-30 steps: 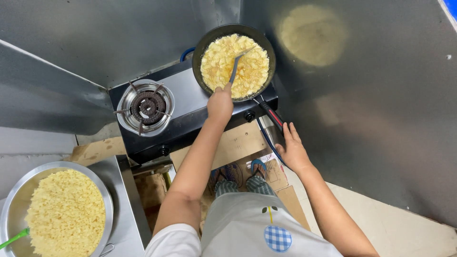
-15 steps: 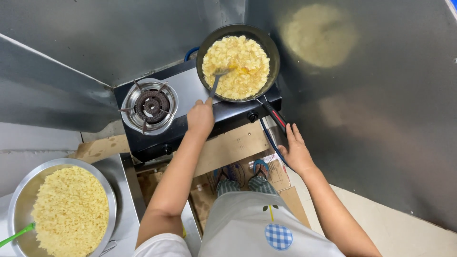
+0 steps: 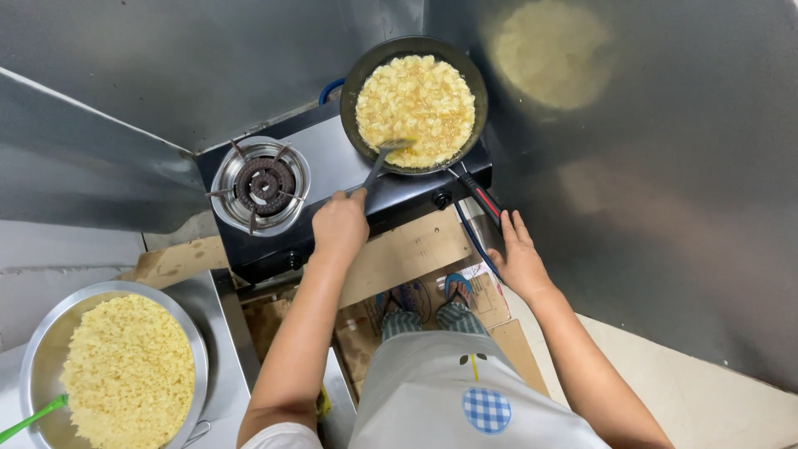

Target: Stirring and flipping small food items in a frying pan on a gas stove to ensure even cooking.

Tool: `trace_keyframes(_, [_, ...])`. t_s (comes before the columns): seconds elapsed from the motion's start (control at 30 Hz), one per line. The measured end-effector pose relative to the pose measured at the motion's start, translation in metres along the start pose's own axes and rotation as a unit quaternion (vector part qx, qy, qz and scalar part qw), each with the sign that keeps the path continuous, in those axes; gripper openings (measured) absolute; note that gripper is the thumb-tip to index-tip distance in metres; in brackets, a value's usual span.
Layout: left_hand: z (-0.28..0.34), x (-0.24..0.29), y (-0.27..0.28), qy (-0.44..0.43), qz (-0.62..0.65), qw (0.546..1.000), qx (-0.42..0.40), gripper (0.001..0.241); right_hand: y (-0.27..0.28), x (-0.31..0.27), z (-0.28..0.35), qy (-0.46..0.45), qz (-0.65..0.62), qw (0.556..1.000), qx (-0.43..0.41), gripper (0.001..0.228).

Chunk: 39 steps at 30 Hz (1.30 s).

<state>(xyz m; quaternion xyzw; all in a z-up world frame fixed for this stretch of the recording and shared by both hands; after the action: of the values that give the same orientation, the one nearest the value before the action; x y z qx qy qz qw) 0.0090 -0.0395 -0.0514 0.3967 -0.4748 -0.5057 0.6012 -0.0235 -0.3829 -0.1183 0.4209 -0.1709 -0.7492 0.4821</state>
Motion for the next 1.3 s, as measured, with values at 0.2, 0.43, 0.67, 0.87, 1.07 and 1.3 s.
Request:
trace_keyframes(0.2, [-0.020,0.003,-0.028,-0.004,0.063,0.998,-0.002,0.035,0.000,0.000,0.002,-0.009,-0.002,1.000,0.002,0.088])
trace_keyframes(0.43, [-0.056,0.029,-0.046,0.052,0.132,0.989,0.040,0.035,0.003,-0.008,0.004,-0.012,-0.005,1.000,0.003,0.088])
trace_keyframes(0.67, [-0.112,0.036,-0.102,0.037,0.381,0.923,0.038,0.034,0.002,-0.007,0.005,-0.005,-0.004,1.000,0.010,0.088])
trace_keyframes(0.87, [-0.092,0.012,-0.076,0.092,0.385,0.916,0.071,0.036,0.002,-0.005,0.002,-0.002,0.001,1.000,0.014,0.089])
trace_keyframes(1.07, [-0.056,0.002,-0.080,0.060,0.324,0.943,0.047,0.037,-0.001,-0.003,0.000,0.005,0.000,1.000,0.017,0.089])
trace_keyframes(1.3, [-0.023,-0.014,-0.076,0.057,0.226,0.972,0.028,0.037,0.000,-0.001,0.000,0.002,0.005,1.000,0.012,0.089])
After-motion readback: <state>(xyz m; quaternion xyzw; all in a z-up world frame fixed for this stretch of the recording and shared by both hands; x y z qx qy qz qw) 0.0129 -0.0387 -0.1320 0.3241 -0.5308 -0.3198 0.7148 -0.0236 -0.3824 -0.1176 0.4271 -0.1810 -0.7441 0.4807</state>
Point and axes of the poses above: each hand's wrist, its own z-axis away from the middle knuckle, its own y-axis out of the back of the hand, x = y × z, the point moved 4 cm from there along -z, towards the middle knuckle, and after that the axes turned 8 degrees about -x, right-handed, at the moved point
